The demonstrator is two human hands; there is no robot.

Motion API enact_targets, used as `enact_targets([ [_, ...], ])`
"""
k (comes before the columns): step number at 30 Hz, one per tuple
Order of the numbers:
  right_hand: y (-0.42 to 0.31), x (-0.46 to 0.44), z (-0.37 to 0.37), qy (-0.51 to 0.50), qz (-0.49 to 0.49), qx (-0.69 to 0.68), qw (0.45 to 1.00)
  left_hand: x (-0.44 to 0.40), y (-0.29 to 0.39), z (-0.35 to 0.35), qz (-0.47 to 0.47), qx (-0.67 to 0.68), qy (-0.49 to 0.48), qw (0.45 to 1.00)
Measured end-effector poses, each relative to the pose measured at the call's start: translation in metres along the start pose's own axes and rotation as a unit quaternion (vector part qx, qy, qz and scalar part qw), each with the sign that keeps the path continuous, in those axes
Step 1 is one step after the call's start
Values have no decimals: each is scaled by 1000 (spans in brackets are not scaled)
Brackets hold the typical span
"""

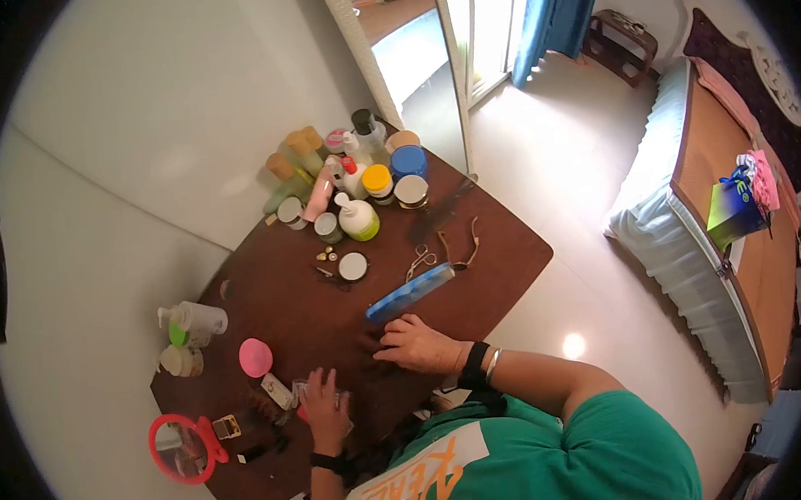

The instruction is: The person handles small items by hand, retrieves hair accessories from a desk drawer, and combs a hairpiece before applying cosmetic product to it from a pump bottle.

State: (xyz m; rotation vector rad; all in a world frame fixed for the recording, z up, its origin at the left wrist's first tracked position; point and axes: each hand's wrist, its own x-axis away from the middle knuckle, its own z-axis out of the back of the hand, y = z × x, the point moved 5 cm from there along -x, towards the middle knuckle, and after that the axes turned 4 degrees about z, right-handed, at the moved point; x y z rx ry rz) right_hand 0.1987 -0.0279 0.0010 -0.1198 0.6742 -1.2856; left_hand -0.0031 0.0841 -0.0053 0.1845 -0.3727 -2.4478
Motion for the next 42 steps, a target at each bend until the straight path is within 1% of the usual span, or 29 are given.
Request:
enact_targets([
  [3, 17, 18, -7, -35, -14, 55, 998, -47, 23, 5, -25, 62, 37, 997],
  [5, 19, 24, -3, -15, -8, 36, 999, -83, 55, 9, -44, 104, 47, 992],
  [7, 19, 26, 8, 15, 2, 16, 1000, -117, 97, 5, -80, 147, 22, 986],
  [9, 18, 31, 26, 53, 12, -5, 998, -145, 127, -19, -122, 128, -9, 984],
  [12, 66, 67, 39, 55, -148, -26, 987, -170, 151, -60, -150, 119, -35, 981],
  [13, 66, 70, 71, 151, -167, 43, 973, -175, 155, -68, -151, 112, -41, 981],
  [15, 88, 89, 76, 132, -255, 142, 947, -183, 160, -84, -150, 95, -50, 983],
  [18, 108, 97, 75, 110, -241, 146, 953, -190, 156, -107, -116, 64, -35, 991],
  [20, 113, 94, 72, 84, -233, 121, 961, -191, 156, -106, -67, 54, -23, 996],
  [21, 114, 93, 69, 69, -229, 110, 965, -192, 156, -107, -57, 65, -9, 996],
  [23, 118, 96, 60, 75, -223, 99, 967, -193, 153, -112, -40, 90, 19, 995],
  [27, 123, 98, 53, 97, -219, 78, 968, -190, 147, -110, -14, 108, 30, 994],
  [30, 125, 100, 53, 106, -220, 65, 967, -186, 130, -95, 15, 134, 14, 991],
  [33, 122, 101, 51, 120, -220, 69, 966, -184, 86, -58, -18, 138, 104, 985],
  [35, 120, 101, 50, 127, -224, 73, 963, -190, 50, -43, -29, 66, 109, 991],
  [38, 118, 101, 49, 130, -234, 77, 960, -196, 21, -28, -39, 43, 112, 992],
  [41, 116, 103, 43, 134, -235, 114, 956, -204, 7, -35, -119, 96, 128, 980],
  [42, 115, 102, 43, 134, -235, 114, 956, -208, 7, -34, -116, 80, 97, 985],
])
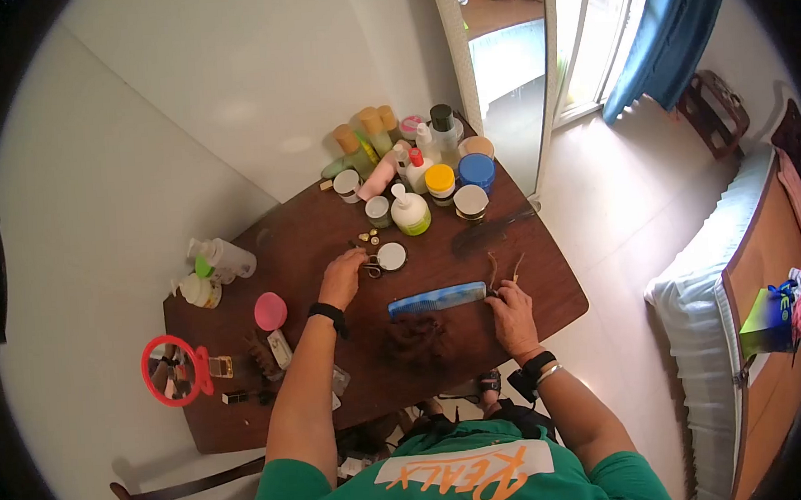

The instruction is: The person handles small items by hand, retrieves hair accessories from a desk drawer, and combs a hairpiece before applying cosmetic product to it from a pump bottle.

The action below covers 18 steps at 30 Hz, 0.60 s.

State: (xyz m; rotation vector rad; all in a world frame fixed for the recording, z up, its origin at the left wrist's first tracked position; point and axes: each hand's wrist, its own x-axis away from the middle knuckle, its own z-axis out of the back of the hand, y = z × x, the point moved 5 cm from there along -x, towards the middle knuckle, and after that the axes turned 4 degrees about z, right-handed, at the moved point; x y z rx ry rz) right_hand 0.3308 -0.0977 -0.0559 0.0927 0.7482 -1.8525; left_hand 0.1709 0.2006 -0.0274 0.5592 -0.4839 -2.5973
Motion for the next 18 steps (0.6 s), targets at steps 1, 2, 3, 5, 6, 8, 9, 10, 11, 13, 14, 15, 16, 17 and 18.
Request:
enact_targets([
  [1, -1, -1, 0, 0, -1, 0, 1000, -2, 0, -1, 4, -12, -34, 999],
  [2, -2, 0, 1, -2, -3, 2, 1000, -3, 1, -3, 8, -23, -68, 997],
  [3, -2, 1, 1, -2, -2, 7, 1000, -3, -2, -7, -4, -30, -72, 997],
  [5, -3, -1, 1, -1, 2, 17, 1000, -3, -8, -14, -28, -47, -78, 995],
  [6, -4, -1, 0, -2, 1, 19, 1000, -4, -9, -15, -28, -62, -85, 994],
  [8, -5, -2, 1, -4, -2, 24, 1000, -6, -10, -17, -28, -93, -100, 990],
  [9, -5, -3, 0, -6, -3, 26, 1000, -7, -8, -15, -38, -116, -103, 987],
  [10, -5, -3, 0, -8, -4, 28, 1000, -8, -7, -13, -48, -139, -106, 983],
  [11, -5, -3, 0, -10, -5, 30, 999, -8, -5, -11, -57, -163, -110, 979],
  [13, -3, -1, -2, -9, -8, 31, 999, -6, -4, -9, -68, -171, -100, 978],
  [14, -3, -1, -2, -8, -9, 32, 999, -6, -4, -7, -74, -176, -94, 977],
  [15, -3, -2, -2, -9, -8, 32, 999, -5, -6, -7, -73, -176, -95, 977],
  [16, -3, -2, -2, -9, -8, 33, 999, -3, -7, -7, -71, -176, -95, 977],
  [17, -3, -2, -2, -10, -8, 33, 999, -1, -8, -7, -70, -177, -96, 977],
  [18, -3, -2, -2, -10, -8, 33, 999, 0, -8, -7, -71, -184, -99, 975],
])
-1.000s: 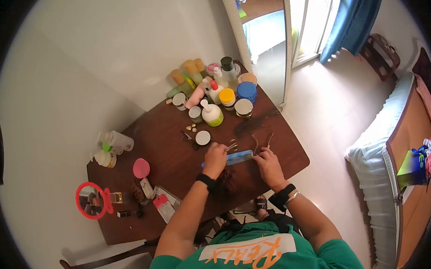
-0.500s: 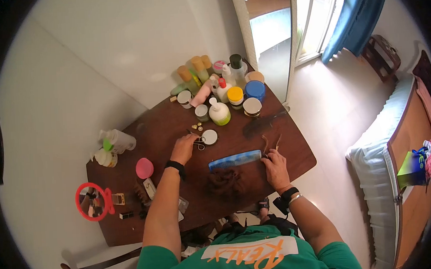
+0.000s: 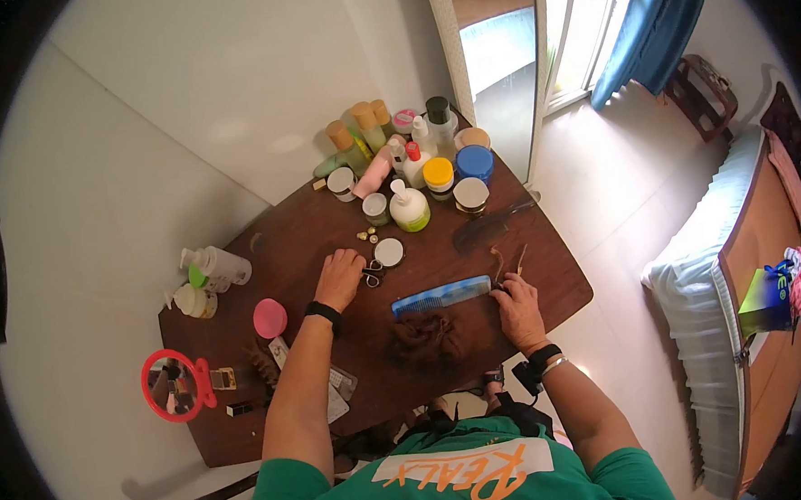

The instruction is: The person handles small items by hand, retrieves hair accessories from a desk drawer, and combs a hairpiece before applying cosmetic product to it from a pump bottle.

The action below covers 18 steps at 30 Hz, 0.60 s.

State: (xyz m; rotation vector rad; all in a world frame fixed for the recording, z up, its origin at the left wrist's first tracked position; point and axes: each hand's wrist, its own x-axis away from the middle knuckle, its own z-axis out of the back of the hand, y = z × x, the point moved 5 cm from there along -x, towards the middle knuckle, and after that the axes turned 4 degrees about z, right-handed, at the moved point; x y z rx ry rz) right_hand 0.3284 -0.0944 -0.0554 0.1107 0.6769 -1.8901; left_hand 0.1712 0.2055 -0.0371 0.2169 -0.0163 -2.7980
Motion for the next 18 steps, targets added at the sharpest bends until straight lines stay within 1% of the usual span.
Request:
enact_targets([
  [2, 0, 0, 0, 0, 1, -2, 1000, 4, 0, 0, -2, -14, -8, 1000],
  [5, 0, 0, -1, -6, -5, 4, 1000, 9, 0, 1, -16, -33, 8, 999],
  [8, -1, 1, 0, 2, 0, 0, 1000, 10, -8, 9, 20, 20, 14, 999],
  [9, -1, 1, 1, 1, -1, 1, 1000, 10, -12, 14, 66, 87, 39, 993],
  [11, -2, 0, 2, 0, -2, 2, 1000, 12, -24, 22, 157, 216, 87, 960],
  [12, -1, 0, 1, 0, -2, 1, 1000, 13, -34, 18, 209, 330, 46, 919],
  [13, 0, 0, -1, 1, -3, 0, 1000, 14, -43, 15, 258, 438, 5, 861],
  [14, 0, 1, -1, 1, -3, 0, 1000, 18, -47, 10, 302, 538, -35, 786],
  [17, -2, 0, 1, 8, -2, -4, 1000, 29, -49, 6, 366, 566, -117, 729],
  [18, -2, 0, 2, 9, 0, -4, 1000, 29, -47, 9, 333, 496, -102, 795],
])
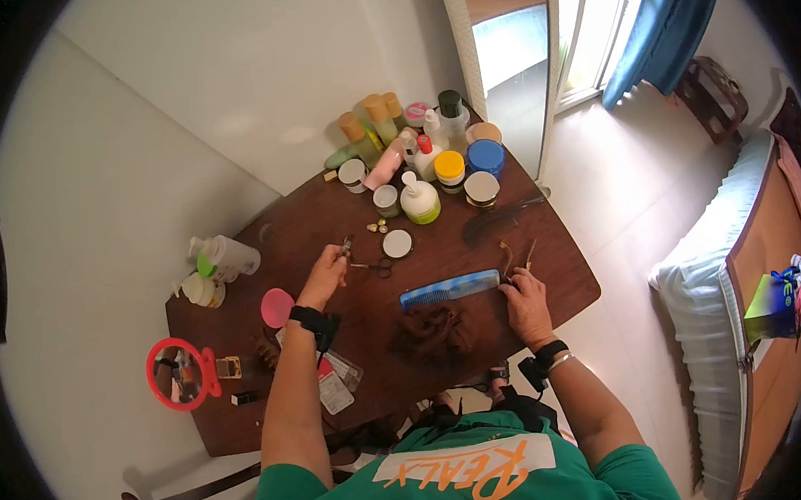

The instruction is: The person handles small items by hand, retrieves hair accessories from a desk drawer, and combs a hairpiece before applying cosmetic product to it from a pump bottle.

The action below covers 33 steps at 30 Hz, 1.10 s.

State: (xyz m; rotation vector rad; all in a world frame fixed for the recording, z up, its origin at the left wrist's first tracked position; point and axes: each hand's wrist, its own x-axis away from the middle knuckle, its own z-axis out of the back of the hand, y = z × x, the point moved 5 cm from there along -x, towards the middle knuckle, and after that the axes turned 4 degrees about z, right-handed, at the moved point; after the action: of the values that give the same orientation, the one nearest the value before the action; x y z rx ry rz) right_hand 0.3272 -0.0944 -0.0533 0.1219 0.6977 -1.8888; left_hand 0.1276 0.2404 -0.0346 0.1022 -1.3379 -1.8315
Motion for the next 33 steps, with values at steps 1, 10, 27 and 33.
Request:
enact_targets([
  [1, 0, 1, 0, 1, 2, 0, 1000, 3, 2, -6, -47, -87, 26, 995],
  [10, 2, 2, -6, -15, -13, 10, 1000, 11, 1, -56, -230, -393, 109, 883],
  [27, 5, 5, -9, -26, -5, 35, 999, 59, 5, 2, -95, -111, 167, 975],
  [33, 4, 3, -8, -28, -25, 21, 999, 81, -59, 110, 35, -78, 174, 981],
])
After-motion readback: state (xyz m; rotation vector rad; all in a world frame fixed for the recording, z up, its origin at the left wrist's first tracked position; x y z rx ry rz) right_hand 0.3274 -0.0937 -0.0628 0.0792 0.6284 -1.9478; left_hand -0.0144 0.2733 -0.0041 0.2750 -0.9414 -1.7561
